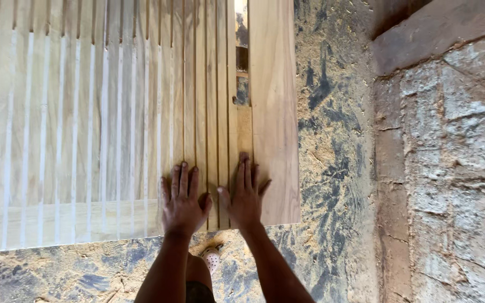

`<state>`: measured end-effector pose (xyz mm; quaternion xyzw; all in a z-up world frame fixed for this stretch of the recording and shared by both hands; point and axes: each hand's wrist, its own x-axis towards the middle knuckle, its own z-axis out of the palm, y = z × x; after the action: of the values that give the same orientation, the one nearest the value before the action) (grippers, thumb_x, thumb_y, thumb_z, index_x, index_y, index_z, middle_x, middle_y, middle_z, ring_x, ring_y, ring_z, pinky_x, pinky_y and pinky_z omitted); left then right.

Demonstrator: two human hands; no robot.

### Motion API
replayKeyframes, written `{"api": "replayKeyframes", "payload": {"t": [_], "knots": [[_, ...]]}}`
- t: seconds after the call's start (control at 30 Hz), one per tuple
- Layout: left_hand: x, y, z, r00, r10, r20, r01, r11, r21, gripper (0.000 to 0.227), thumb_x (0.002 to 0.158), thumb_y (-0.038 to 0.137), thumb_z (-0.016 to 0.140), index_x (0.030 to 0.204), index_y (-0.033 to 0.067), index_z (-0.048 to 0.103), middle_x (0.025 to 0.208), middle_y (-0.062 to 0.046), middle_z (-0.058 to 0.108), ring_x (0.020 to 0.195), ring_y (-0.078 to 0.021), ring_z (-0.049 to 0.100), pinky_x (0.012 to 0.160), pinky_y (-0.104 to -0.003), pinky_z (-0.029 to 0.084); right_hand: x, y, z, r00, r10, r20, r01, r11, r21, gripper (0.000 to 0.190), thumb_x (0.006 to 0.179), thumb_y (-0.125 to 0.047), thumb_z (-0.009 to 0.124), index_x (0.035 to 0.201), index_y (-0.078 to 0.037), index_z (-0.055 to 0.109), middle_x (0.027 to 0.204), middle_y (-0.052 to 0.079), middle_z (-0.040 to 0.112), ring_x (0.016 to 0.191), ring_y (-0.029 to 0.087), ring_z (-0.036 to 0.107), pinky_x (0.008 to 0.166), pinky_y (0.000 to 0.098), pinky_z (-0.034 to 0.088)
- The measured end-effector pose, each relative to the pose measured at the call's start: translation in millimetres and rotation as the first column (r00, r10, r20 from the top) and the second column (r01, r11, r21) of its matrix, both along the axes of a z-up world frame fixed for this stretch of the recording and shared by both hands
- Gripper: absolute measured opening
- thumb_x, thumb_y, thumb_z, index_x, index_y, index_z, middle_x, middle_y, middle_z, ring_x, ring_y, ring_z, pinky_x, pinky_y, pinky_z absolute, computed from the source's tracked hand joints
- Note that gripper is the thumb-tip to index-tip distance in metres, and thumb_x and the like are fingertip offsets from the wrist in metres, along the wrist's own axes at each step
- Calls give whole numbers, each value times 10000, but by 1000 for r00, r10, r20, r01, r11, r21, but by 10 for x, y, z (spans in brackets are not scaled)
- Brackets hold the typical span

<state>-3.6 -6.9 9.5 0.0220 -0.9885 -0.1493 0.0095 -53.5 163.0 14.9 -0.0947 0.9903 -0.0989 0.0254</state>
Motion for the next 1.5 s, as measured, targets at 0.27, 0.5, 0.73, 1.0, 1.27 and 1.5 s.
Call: {"api": "replayKeyframes", "payload": {"t": [0.27, 0.5, 0.73, 1.0, 1.27, 1.5], "knots": [[34, 37, -20, 999, 23, 32, -24, 999, 37, 771, 949, 525, 423, 1582, 96, 328, 1687, -180, 211, 1568, -333, 189, 1250, -613, 91, -1372, -128, -248, 996, -71, 47, 74, 994, -79, 1008, 955, -808, 228, 1664, -122, 19, 1743, 110, 44, 1599, 430, 73, 1185, 757, -76], [-13, 35, 70, 999, 27, 47, -30, 998, 63, 796, 909, 542, 445, 1562, 102, 328, 1665, -179, 207, 1545, -347, 189, 1232, -626, 87, 25, -46, 127, 994, -4, 108, 1, 1000, 24, 986, 990, -786, 239, 1662, -99, 16, 1770, 110, 0, 1608, 452, 24, 1157, 775, -87], [20, 30, -10, 999, 17, 47, -19, 999, 45, 766, 963, 537, 402, 1593, 111, 306, 1686, -179, 197, 1557, -340, 182, 1240, -610, 80, -1362, -199, -307, 994, -11, 109, 6, 999, 43, 1053, 921, -836, 205, 1658, -102, 41, 1743, 94, -13, 1594, 388, -19, 1168, 727, -139], [30, 41, 7, 1000, 20, 19, -22, 996, 86, 775, 973, 601, 380, 1565, 105, 317, 1671, -189, 203, 1544, -361, 187, 1226, -628, 79, 23, 34, -121, 998, 31, 47, -31, 1000, -3, 1028, 938, -819, 152, 1673, -107, 55, 1753, 141, 27, 1605, 444, 59, 1177, 770, -92], [21, 16, -7, 1000, 27, -9, -26, 999, 36, 758, 957, 529, 413, 1580, 101, 358, 1678, -197, 241, 1555, -353, 227, 1244, -625, 101, -1268, -231, -218, 990, -28, 135, 32, 999, -33, 1056, 927, -829, 252, 1658, -91, 69, 1738, 119, 20, 1594, 396, 42, 1192, 703, -100], [71, 51, -21, 999, 34, 31, -35, 999, 41, 762, 952, 532, 449, 1581, 114, 350, 1695, -172, 230, 1569, -346, 211, 1261, -613, 87, 1038, 162, 42, 999, 44, -3, -44, 998, -39, 923, 1053, -707, 227, 1667, -34, 84, 1760, 182, 92, 1615, 472, 150, 1226, 772, 38]]}}
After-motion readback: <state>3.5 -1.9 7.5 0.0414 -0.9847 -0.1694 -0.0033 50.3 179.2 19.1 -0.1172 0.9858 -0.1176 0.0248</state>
